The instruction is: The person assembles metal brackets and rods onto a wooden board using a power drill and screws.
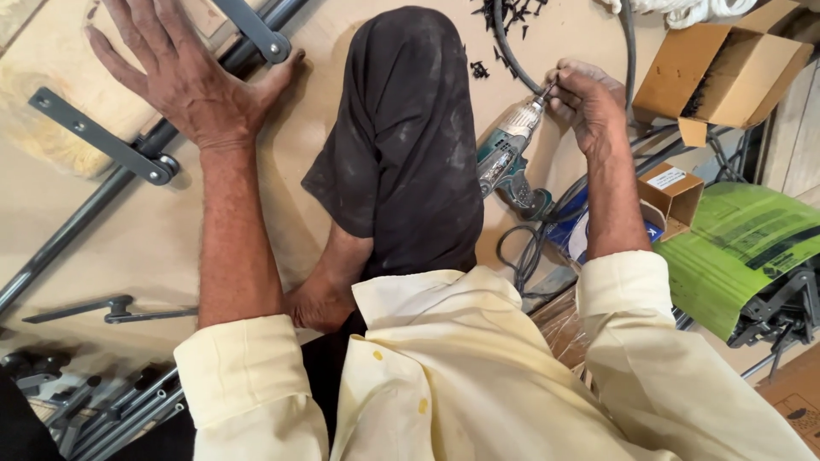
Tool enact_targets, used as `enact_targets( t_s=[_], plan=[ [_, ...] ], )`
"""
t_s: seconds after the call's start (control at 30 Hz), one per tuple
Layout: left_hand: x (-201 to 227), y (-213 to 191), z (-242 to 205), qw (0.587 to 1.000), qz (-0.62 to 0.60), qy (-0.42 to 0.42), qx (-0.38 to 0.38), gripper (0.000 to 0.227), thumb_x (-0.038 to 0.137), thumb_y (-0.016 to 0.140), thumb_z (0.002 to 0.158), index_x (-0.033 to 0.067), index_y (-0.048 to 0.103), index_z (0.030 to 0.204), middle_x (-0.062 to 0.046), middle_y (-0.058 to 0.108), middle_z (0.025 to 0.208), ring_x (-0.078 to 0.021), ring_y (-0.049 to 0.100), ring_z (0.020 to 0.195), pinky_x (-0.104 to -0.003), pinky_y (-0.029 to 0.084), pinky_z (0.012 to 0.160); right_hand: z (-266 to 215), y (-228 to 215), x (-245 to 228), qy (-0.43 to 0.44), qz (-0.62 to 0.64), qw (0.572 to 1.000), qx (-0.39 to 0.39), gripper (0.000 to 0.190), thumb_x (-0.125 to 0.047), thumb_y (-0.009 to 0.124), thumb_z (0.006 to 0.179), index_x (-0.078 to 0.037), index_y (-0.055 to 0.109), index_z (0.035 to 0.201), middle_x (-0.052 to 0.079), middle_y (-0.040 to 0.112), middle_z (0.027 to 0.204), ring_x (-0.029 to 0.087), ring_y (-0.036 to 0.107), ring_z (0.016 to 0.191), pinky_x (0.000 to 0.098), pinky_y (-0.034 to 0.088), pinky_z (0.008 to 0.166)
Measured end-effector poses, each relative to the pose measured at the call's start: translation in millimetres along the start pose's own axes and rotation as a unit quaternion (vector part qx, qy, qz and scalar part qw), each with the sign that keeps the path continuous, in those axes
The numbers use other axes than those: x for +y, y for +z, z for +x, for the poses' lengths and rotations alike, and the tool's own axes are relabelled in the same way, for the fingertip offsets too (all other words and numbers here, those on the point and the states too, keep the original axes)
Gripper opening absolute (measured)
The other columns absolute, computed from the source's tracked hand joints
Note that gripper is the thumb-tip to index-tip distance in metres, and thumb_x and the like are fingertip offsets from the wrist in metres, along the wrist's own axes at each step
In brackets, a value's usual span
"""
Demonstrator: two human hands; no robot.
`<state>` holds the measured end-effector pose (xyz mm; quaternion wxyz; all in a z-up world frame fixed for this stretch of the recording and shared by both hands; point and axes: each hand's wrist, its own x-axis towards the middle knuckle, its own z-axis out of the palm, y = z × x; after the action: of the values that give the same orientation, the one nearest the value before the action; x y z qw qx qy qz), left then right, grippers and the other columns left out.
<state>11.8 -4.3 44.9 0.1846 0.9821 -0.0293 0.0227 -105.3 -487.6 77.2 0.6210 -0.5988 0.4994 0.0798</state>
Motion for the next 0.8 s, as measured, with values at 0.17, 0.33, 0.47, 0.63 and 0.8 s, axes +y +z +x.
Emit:
enact_targets(
  t_s=[0.17, 0.33, 0.47, 0.63, 0.8],
  plan=[
    [-3, 5, -1, 1.000, 0.018, 0.012, 0.015, 0.122, 0.080, 0.078, 0.071, -0.0015, 0.039, 0.153, -0.018, 0.040, 0.157, -0.0386, 0.030, 0.148, -0.066, 0.011, 0.123, 5, -4, 11, -0.025, -0.023, 0.999, 0.011, 0.022, -0.003, 0.072, 0.095, 0.000, 0.072, 0.116, 0.013, 0.080, 0.098, 0.013, 0.075, 0.077, 0.0208, 0.062, 0.062],
    [-1, 0, 0, 1.000, 0.014, 0.008, 0.009, 0.123, 0.081, 0.078, 0.071, -0.0027, 0.039, 0.153, -0.020, 0.040, 0.157, -0.0376, 0.031, 0.149, -0.065, 0.011, 0.124, -21, -9, 22, -0.062, -0.110, 0.991, 0.037, 0.034, -0.005, 0.071, 0.093, -0.002, 0.066, 0.127, 0.016, 0.076, 0.104, 0.017, 0.073, 0.082, 0.0247, 0.059, 0.067],
    [13, -17, 5, 1.000, -0.014, -0.010, -0.014, 0.121, 0.080, 0.083, 0.074, -0.0047, 0.041, 0.150, -0.023, 0.042, 0.155, -0.0386, 0.034, 0.147, -0.065, 0.010, 0.123, -92, -3, 18, -0.113, -0.516, 0.848, -0.044, 0.057, -0.033, 0.075, 0.099, -0.004, 0.055, 0.145, 0.018, 0.068, 0.122, 0.030, 0.067, 0.113, 0.0452, 0.053, 0.097],
    [-2, 0, -2, 0.999, -0.002, 0.002, 0.033, 0.121, 0.084, 0.083, 0.074, -0.0048, 0.046, 0.147, -0.027, 0.048, 0.149, -0.0415, 0.038, 0.142, -0.066, 0.009, 0.120, -128, 19, 84, -0.284, -0.480, 0.821, -0.123, 0.079, -0.014, 0.088, 0.072, 0.004, 0.050, 0.139, 0.026, 0.059, 0.126, 0.041, 0.059, 0.116, 0.0458, 0.048, 0.100],
    [-11, 16, -7, 0.998, 0.008, -0.008, 0.058, 0.122, 0.090, 0.083, 0.076, -0.0014, 0.045, 0.148, -0.024, 0.047, 0.149, -0.0386, 0.039, 0.144, -0.064, 0.012, 0.126, -129, 20, 98, -0.279, -0.465, 0.840, -0.008, 0.064, -0.005, 0.086, 0.079, 0.001, 0.053, 0.134, 0.022, 0.062, 0.126, 0.036, 0.064, 0.117, 0.0435, 0.051, 0.103]
  ],
)
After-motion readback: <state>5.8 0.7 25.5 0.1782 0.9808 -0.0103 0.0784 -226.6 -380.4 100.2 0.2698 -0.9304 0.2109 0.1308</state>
